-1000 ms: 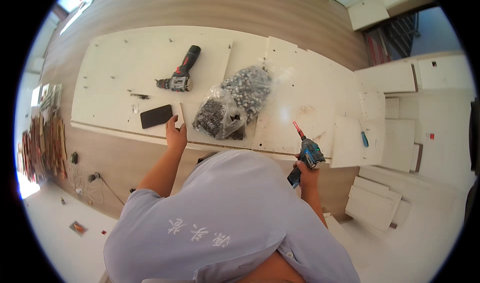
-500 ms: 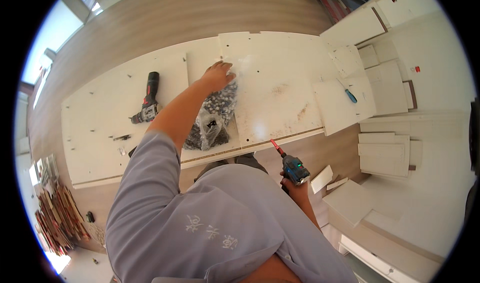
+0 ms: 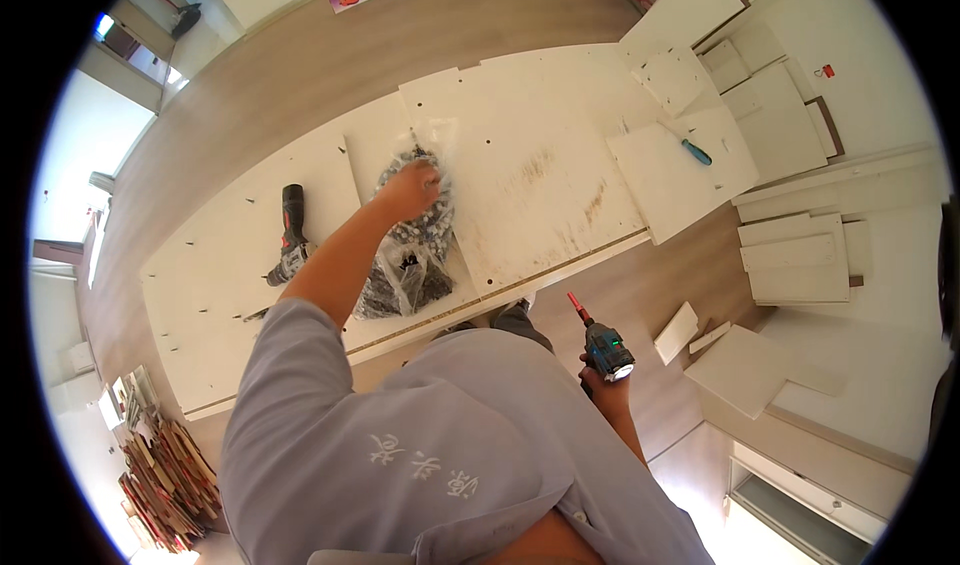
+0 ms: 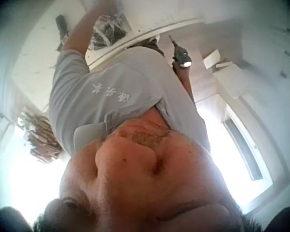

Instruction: The person uses a power drill to drive screws into white furniture panels on a table, then picks up and stacks the panels onto a pile on the floor.

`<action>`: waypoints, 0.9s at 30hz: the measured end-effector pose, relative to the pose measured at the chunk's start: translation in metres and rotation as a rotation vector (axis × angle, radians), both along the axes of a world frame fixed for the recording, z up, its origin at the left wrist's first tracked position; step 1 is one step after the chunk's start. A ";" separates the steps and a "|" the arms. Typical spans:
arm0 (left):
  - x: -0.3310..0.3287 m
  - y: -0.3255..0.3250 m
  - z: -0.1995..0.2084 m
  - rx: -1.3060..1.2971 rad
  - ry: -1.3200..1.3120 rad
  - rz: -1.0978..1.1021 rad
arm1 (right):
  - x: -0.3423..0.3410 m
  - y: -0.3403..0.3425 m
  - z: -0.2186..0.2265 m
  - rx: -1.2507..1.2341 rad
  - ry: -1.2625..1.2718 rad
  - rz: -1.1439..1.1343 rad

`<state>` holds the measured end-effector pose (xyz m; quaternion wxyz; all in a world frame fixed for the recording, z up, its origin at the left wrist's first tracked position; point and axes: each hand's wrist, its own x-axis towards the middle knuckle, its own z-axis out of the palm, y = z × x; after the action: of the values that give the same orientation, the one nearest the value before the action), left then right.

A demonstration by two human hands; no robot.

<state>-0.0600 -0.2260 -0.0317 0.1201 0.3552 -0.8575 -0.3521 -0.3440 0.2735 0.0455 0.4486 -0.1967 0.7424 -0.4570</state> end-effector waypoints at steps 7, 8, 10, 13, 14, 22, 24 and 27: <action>-0.027 -0.052 -0.027 -0.123 -0.183 0.118 | -0.013 -0.024 0.003 -0.043 -0.002 0.059; -0.030 -0.048 -0.029 -0.248 -0.183 0.054 | -0.015 -0.024 0.005 -0.032 -0.010 0.076; -0.038 -0.039 -0.029 -0.301 -0.247 -0.043 | -0.016 -0.023 0.009 0.004 0.002 0.067; -0.041 -0.033 -0.012 -0.107 -0.334 -0.120 | -0.015 -0.017 0.012 0.032 -0.003 0.053; -0.038 -0.029 -0.004 -0.059 -0.286 -0.125 | -0.015 -0.015 0.011 0.019 -0.006 0.056; 0.026 -0.006 0.019 0.066 -0.317 -0.153 | -0.018 -0.009 -0.003 -0.003 0.032 0.008; 0.026 -0.030 0.009 0.227 -0.291 -0.015 | -0.019 -0.013 -0.006 -0.019 0.023 0.014; 0.007 -0.055 -0.005 0.001 -0.552 0.163 | -0.020 -0.018 -0.006 -0.003 -0.004 0.014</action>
<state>-0.0527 -0.2808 -0.0367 -0.0901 0.5053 -0.8263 -0.2317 -0.3640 0.2551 0.0397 0.4529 -0.2017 0.7393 -0.4556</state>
